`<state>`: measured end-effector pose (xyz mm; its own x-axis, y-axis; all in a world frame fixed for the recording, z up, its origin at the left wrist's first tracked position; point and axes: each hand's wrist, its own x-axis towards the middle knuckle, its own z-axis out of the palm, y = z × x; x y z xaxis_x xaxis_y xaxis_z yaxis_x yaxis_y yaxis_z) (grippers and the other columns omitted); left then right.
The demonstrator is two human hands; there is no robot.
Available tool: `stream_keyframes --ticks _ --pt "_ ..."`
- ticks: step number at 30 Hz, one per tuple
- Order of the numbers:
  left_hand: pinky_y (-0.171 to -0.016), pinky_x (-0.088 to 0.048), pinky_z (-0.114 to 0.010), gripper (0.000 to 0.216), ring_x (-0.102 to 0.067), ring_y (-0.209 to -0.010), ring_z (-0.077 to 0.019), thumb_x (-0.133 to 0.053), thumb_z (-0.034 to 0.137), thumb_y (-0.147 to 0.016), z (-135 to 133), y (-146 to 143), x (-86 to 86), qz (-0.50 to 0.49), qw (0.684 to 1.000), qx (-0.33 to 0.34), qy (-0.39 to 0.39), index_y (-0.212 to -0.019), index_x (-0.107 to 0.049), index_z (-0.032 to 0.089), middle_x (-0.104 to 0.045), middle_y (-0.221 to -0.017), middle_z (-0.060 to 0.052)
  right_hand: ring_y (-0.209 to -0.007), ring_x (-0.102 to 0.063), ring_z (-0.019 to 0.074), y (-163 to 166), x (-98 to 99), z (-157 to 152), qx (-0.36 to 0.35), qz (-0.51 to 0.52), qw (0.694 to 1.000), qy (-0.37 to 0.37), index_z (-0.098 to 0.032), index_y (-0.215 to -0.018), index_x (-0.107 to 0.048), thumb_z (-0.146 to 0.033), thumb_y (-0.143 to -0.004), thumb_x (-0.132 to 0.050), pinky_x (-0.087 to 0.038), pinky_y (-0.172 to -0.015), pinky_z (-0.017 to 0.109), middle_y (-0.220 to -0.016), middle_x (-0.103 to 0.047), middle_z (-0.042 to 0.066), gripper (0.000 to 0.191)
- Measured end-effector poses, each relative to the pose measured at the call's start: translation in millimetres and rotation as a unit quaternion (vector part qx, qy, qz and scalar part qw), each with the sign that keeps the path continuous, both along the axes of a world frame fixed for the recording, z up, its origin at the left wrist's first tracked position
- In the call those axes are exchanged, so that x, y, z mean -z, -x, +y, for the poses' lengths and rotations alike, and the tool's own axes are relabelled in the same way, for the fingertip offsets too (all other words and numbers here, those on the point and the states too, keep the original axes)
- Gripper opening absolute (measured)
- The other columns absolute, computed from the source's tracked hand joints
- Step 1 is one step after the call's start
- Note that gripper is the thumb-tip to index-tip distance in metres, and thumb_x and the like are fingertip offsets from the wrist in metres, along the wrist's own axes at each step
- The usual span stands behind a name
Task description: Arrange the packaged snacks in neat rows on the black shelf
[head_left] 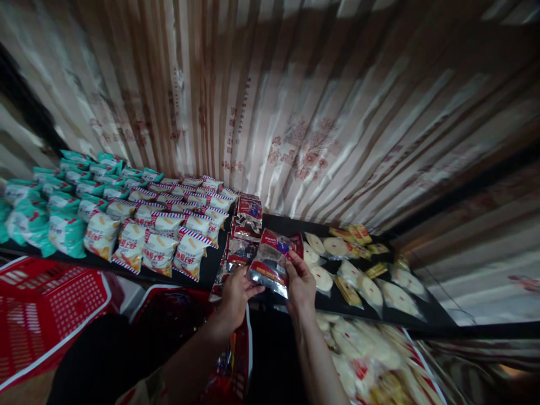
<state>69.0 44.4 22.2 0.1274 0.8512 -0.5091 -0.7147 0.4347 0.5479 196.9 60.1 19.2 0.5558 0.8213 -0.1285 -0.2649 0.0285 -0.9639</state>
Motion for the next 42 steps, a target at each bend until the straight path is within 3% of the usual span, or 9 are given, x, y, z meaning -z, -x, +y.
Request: stream_keyframes --ticks 3,6,13,19,22,27,30,35,42 --pt "-0.061 -0.053 -0.029 0.016 -0.063 -0.069 -0.0164 -0.055 0.027 -0.077 -8 12 -11.3 0.008 1.000 0.004 -0.022 -0.082 -0.059 0.012 -0.066 -0.081 -0.009 -0.068 -0.062 0.0162 0 5.6 0 -0.016 -0.054 0.998 -0.003 -0.019 -0.115 -0.060 -0.038 -0.064 -0.068 -0.051 -0.062 0.030 -0.089 -0.070 0.004 0.055" --pt "-0.052 -0.048 -0.022 0.019 -0.059 -0.058 -0.0111 -0.064 0.028 -0.069 -15 20 -10.9 0.100 0.993 -0.004 -0.069 -0.082 -0.059 0.015 -0.064 -0.074 -0.002 -0.071 -0.063 0.0173 6 13.1 4 -0.067 -0.125 0.990 -0.006 -0.020 -0.116 -0.060 -0.038 -0.070 -0.062 -0.051 -0.066 0.032 -0.091 -0.070 0.004 0.050" --pt "-0.046 -0.043 -0.020 0.018 -0.053 -0.048 -0.0087 -0.063 0.028 -0.067 -9 42 13.7 0.246 0.966 0.018 -0.080 -0.079 -0.059 0.016 -0.060 -0.062 0.003 -0.100 -0.060 0.0216 24 40.4 23 -0.079 -0.310 0.947 -0.030 -0.018 -0.106 -0.065 -0.034 -0.077 -0.051 -0.044 -0.093 0.039 -0.107 -0.067 0.008 0.036" --pt "-0.052 -0.047 -0.022 0.012 -0.058 -0.054 -0.0119 -0.055 0.020 -0.071 1 55 34.0 0.367 0.925 0.025 -0.098 -0.081 -0.060 0.016 -0.061 -0.065 0.001 -0.102 -0.057 0.0213 35 46.3 24 -0.061 -0.415 0.907 -0.034 -0.016 -0.107 -0.064 -0.026 -0.081 -0.044 -0.042 -0.095 0.040 -0.108 -0.064 0.011 0.035" --pt "-0.067 -0.051 -0.028 0.020 -0.063 -0.071 -0.0166 -0.051 0.017 -0.074 -4 59 31.9 0.509 0.850 0.031 -0.134 -0.090 -0.062 0.016 -0.065 -0.084 -0.005 -0.106 -0.054 0.0216 39 47.6 22 -0.061 -0.463 0.883 -0.038 -0.016 -0.107 -0.064 -0.024 -0.082 -0.043 -0.041 -0.095 0.040 -0.110 -0.062 0.012 0.034" --pt "-0.095 -0.043 -0.042 0.036 -0.051 -0.114 -0.0265 -0.044 0.018 -0.083 -13 53 18.2 0.730 0.597 0.032 -0.331 -0.117 -0.057 0.020 -0.052 -0.128 -0.012 -0.107 -0.052 0.0228 46 51.0 22 -0.051 -0.501 0.864 -0.018 -0.013 -0.109 -0.064 -0.026 -0.084 -0.042 -0.042 -0.094 0.040 -0.114 -0.057 0.015 0.036" --pt "-0.101 -0.038 -0.046 0.034 -0.040 -0.127 -0.0297 -0.043 0.019 -0.085 -8 45 18.2 0.747 0.508 0.096 -0.418 -0.117 -0.058 0.018 -0.050 -0.134 -0.011 -0.110 -0.050 0.0230 46 51.6 20 -0.052 -0.511 0.858 -0.021 -0.014 -0.108 -0.064 -0.027 -0.085 -0.041 -0.041 -0.096 0.041 -0.115 -0.056 0.014 0.036" --pt "-0.101 -0.038 -0.048 0.033 -0.034 -0.132 -0.0321 -0.042 0.020 -0.087 3 42 31.6 0.759 0.471 0.151 -0.422 -0.115 -0.058 0.013 -0.050 -0.134 -0.013 -0.116 -0.045 0.0238 20 45.2 10 -0.010 -0.552 0.834 -0.025 -0.014 -0.111 -0.061 -0.030 -0.087 -0.038 -0.037 -0.099 0.042 -0.124 -0.050 0.014 0.037" --pt "-0.103 -0.039 -0.043 0.033 -0.035 -0.132 -0.0276 -0.042 0.012 -0.085 4 50 38.1 0.766 0.449 0.146 -0.436 -0.114 -0.059 0.016 -0.051 -0.134 -0.009 -0.108 -0.049 0.0273 -38 40.6 -19 0.079 -0.620 0.778 0.068 -0.015 -0.111 -0.061 -0.037 -0.085 -0.042 -0.040 -0.091 0.043 -0.117 -0.054 0.015 0.039"
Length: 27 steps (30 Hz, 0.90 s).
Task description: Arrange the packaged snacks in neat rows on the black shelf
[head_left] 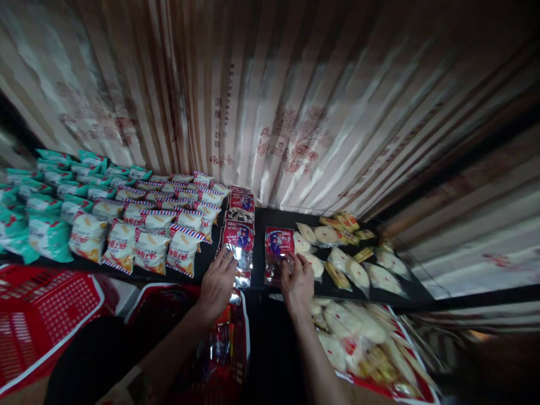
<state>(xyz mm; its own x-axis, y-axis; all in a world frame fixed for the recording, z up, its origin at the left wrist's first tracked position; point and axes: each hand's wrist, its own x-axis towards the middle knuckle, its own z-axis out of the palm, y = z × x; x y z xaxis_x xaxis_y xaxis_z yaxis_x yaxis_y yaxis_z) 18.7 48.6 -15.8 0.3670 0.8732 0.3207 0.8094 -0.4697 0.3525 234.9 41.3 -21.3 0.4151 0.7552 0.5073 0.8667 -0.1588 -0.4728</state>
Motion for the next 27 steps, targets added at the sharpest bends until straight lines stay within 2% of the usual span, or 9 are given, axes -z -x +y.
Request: stream_keyframes --ticks 5,8,14,19,24,27 --pt "-0.104 -0.040 -0.043 0.033 -0.036 -0.132 -0.0280 -0.046 0.009 -0.082 1 1 -1.3 0.002 1.000 0.012 -0.006 -0.111 -0.060 0.013 -0.052 -0.133 -0.011 -0.099 -0.054 0.0279 -7 5.9 -18 0.011 -0.017 0.997 0.076 -0.014 -0.121 -0.054 -0.045 -0.084 -0.046 -0.042 -0.085 0.040 -0.107 -0.060 0.016 0.049" --pt "-0.104 -0.040 -0.043 0.032 -0.036 -0.131 -0.0274 -0.046 0.010 -0.082 2 2 -2.5 0.001 1.000 0.011 -0.009 -0.110 -0.061 0.013 -0.054 -0.131 -0.012 -0.096 -0.056 0.0271 -6 9.5 -20 0.000 -0.001 0.995 0.103 -0.015 -0.126 -0.049 -0.043 -0.082 -0.048 -0.043 -0.082 0.038 -0.107 -0.060 0.015 0.051" --pt "-0.105 -0.039 -0.042 0.033 -0.039 -0.130 -0.0259 -0.046 0.010 -0.082 3 3 -1.5 0.003 1.000 0.007 -0.022 -0.110 -0.062 0.016 -0.056 -0.128 -0.010 -0.104 -0.052 0.0307 -6 13.3 -19 0.027 0.000 0.997 0.068 -0.014 -0.124 -0.051 -0.040 -0.079 -0.053 -0.040 -0.087 0.040 -0.113 -0.058 0.017 0.053" --pt "-0.104 -0.040 -0.042 0.033 -0.040 -0.129 -0.0276 -0.046 0.012 -0.082 3 3 -2.6 0.008 1.000 0.007 -0.024 -0.110 -0.063 0.014 -0.056 -0.128 -0.011 -0.101 -0.054 0.0316 -10 13.7 -18 0.004 0.017 0.995 0.101 -0.012 -0.129 -0.047 -0.040 -0.076 -0.057 -0.039 -0.088 0.041 -0.107 -0.062 0.016 0.060" --pt "-0.103 -0.042 -0.042 0.033 -0.039 -0.130 -0.0278 -0.046 0.011 -0.082 3 3 -3.4 0.004 1.000 0.008 -0.019 -0.110 -0.063 0.015 -0.056 -0.129 -0.011 -0.100 -0.056 0.0285 -13 20.2 -13 0.004 0.145 0.988 0.053 -0.016 -0.131 -0.044 -0.040 -0.073 -0.057 -0.043 -0.084 0.040 -0.110 -0.060 0.014 0.065" --pt "-0.103 -0.042 -0.042 0.033 -0.039 -0.130 -0.0265 -0.047 0.010 -0.081 4 3 -0.4 0.003 1.000 0.008 -0.022 -0.109 -0.062 0.016 -0.056 -0.129 -0.009 -0.101 -0.056 0.0274 -10 15.9 -12 -0.013 0.213 0.977 0.020 -0.015 -0.130 -0.045 -0.042 -0.074 -0.054 -0.044 -0.085 0.041 -0.114 -0.059 0.014 0.063"
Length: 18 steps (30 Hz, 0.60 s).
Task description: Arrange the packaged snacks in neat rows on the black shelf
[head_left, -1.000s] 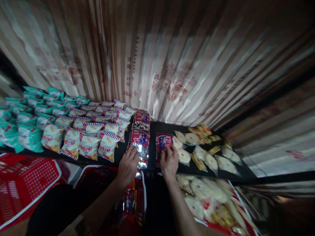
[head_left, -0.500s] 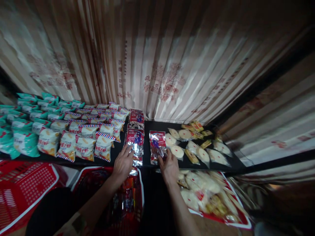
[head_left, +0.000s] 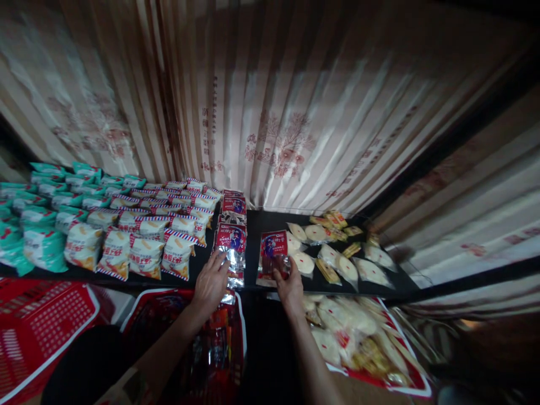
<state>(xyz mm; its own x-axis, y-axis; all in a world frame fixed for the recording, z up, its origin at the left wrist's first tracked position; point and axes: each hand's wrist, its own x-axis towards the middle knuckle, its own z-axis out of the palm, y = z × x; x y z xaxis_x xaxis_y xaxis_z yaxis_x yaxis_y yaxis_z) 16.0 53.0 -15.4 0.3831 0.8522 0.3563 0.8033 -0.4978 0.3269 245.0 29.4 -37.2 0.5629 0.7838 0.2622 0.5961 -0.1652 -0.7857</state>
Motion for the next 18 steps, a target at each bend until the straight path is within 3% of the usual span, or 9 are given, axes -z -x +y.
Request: stream_keyframes --ticks 4,9,13,18 --pt "-0.103 -0.041 -0.043 0.031 -0.038 -0.130 -0.0262 -0.047 0.011 -0.082 1 0 4.8 -0.016 1.000 0.000 -0.001 -0.109 -0.062 0.016 -0.057 -0.128 -0.010 -0.102 -0.054 0.0263 15 -29.7 1 -0.011 -0.056 0.997 -0.045 -0.014 -0.131 -0.044 -0.037 -0.078 -0.048 -0.043 -0.088 0.041 -0.113 -0.057 0.013 0.058" --pt "-0.103 -0.041 -0.043 0.032 -0.036 -0.132 -0.0266 -0.049 0.013 -0.082 0 0 4.7 -0.014 1.000 0.002 0.000 -0.111 -0.061 0.016 -0.055 -0.129 -0.011 -0.087 -0.052 0.0227 50 -70.9 14 -0.024 -0.197 0.979 -0.035 -0.020 -0.127 -0.052 -0.021 -0.080 -0.040 -0.046 -0.077 0.035 -0.092 -0.054 0.008 0.048" --pt "-0.101 -0.041 -0.043 0.033 -0.036 -0.132 -0.0267 -0.049 0.014 -0.082 0 1 0.7 0.004 1.000 0.009 0.009 -0.113 -0.059 0.016 -0.053 -0.131 -0.011 -0.091 -0.048 0.0235 79 -80.6 37 -0.050 -0.260 0.964 -0.023 -0.021 -0.126 -0.053 -0.010 -0.073 -0.041 -0.046 -0.072 0.033 -0.094 -0.051 0.009 0.056" --pt "-0.102 -0.040 -0.042 0.032 -0.038 -0.130 -0.0263 -0.045 0.010 -0.082 0 -1 -0.3 0.010 1.000 -0.002 0.015 -0.110 -0.061 0.015 -0.054 -0.130 -0.012 -0.096 -0.047 0.0269 108 -82.9 66 -0.096 -0.301 0.948 0.026 -0.019 -0.119 -0.058 -0.008 -0.073 -0.042 -0.045 -0.070 0.034 -0.107 -0.055 0.014 0.050"
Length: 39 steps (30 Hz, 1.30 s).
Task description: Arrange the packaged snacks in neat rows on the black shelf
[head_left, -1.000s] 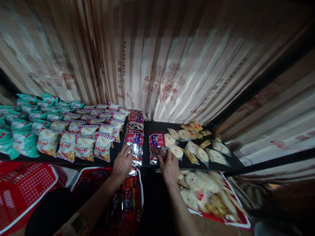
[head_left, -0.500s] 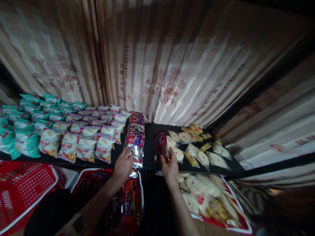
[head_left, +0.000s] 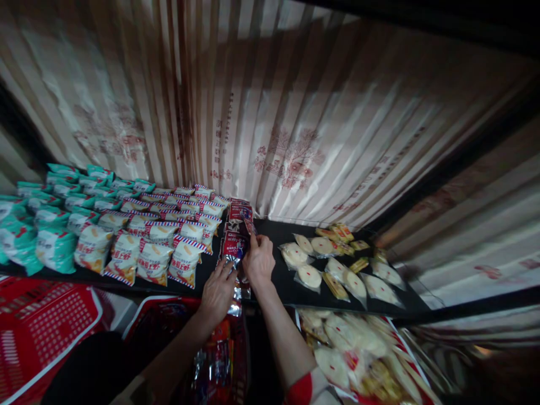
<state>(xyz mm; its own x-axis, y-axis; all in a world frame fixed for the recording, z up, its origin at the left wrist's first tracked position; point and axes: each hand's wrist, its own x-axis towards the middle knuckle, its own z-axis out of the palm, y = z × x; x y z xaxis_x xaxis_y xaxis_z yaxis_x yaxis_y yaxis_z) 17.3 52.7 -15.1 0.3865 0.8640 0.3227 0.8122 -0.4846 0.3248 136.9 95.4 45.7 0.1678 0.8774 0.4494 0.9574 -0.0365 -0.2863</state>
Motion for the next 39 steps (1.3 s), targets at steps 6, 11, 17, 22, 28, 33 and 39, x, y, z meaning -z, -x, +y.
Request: stream_keyframes --ticks 6,11,17,22,28,33,39 --pt "-0.103 -0.042 -0.040 0.035 -0.042 -0.127 -0.0259 -0.045 0.012 -0.084 3 0 8.8 0.003 0.999 -0.002 -0.052 -0.117 -0.058 0.013 -0.057 -0.126 -0.012 -0.106 -0.046 0.0285 24 -0.2 9 -0.070 -0.045 0.994 0.066 -0.008 -0.117 -0.058 -0.012 -0.075 -0.047 -0.042 -0.086 0.036 -0.118 -0.057 0.016 0.043" --pt "-0.103 -0.042 -0.039 0.042 -0.042 -0.128 -0.0235 -0.044 0.013 -0.085 5 -1 19.8 0.001 0.995 -0.003 -0.100 -0.126 -0.051 0.015 -0.054 -0.131 -0.010 -0.110 -0.047 0.0289 33 5.7 8 -0.104 -0.038 0.988 0.104 -0.007 -0.119 -0.057 -0.022 -0.081 -0.048 -0.037 -0.095 0.038 -0.122 -0.057 0.017 0.041" --pt "-0.100 -0.044 -0.040 0.037 -0.044 -0.126 -0.0243 -0.043 0.014 -0.086 4 -1 18.3 0.016 0.997 -0.012 -0.069 -0.120 -0.056 0.016 -0.057 -0.126 -0.009 -0.110 -0.052 0.0248 30 17.5 23 -0.145 0.032 0.985 0.093 -0.010 -0.108 -0.063 -0.017 -0.083 -0.045 -0.039 -0.096 0.036 -0.125 -0.055 0.016 0.032" --pt "-0.100 -0.044 -0.040 0.031 -0.044 -0.125 -0.0263 -0.045 0.014 -0.085 2 0 11.2 0.026 0.998 -0.010 -0.055 -0.112 -0.060 0.015 -0.058 -0.126 -0.009 -0.118 -0.047 0.0224 9 30.6 14 -0.148 0.115 0.982 -0.034 -0.015 -0.111 -0.063 -0.021 -0.088 -0.039 -0.039 -0.099 0.037 -0.129 -0.052 0.012 0.034" --pt "-0.098 -0.046 -0.040 0.031 -0.044 -0.125 -0.0258 -0.047 0.013 -0.084 0 1 8.8 0.019 0.998 -0.009 -0.056 -0.112 -0.060 0.017 -0.058 -0.125 -0.008 -0.108 -0.054 0.0266 -33 52.7 -13 0.053 0.223 0.973 -0.024 -0.013 -0.120 -0.054 -0.042 -0.084 -0.045 -0.043 -0.089 0.040 -0.118 -0.058 0.015 0.047" --pt "-0.096 -0.047 -0.040 0.029 -0.046 -0.123 -0.0263 -0.048 0.014 -0.084 -2 0 8.0 0.020 0.998 -0.016 -0.063 -0.110 -0.060 0.017 -0.057 -0.125 -0.010 -0.074 -0.063 0.0196 -44 61.9 -18 0.031 0.330 0.940 0.080 -0.013 -0.122 -0.051 -0.047 -0.078 -0.051 -0.047 -0.069 0.030 -0.084 -0.068 0.005 0.055" --pt "-0.096 -0.047 -0.041 0.029 -0.047 -0.122 -0.0266 -0.050 0.015 -0.083 -6 1 8.3 0.020 0.998 -0.020 -0.052 -0.110 -0.060 0.018 -0.058 -0.124 -0.010 -0.079 -0.063 0.0194 -37 54.5 -12 0.035 0.306 0.950 0.057 -0.014 -0.115 -0.057 -0.039 -0.079 -0.048 -0.046 -0.071 0.028 -0.087 -0.067 0.006 0.045"
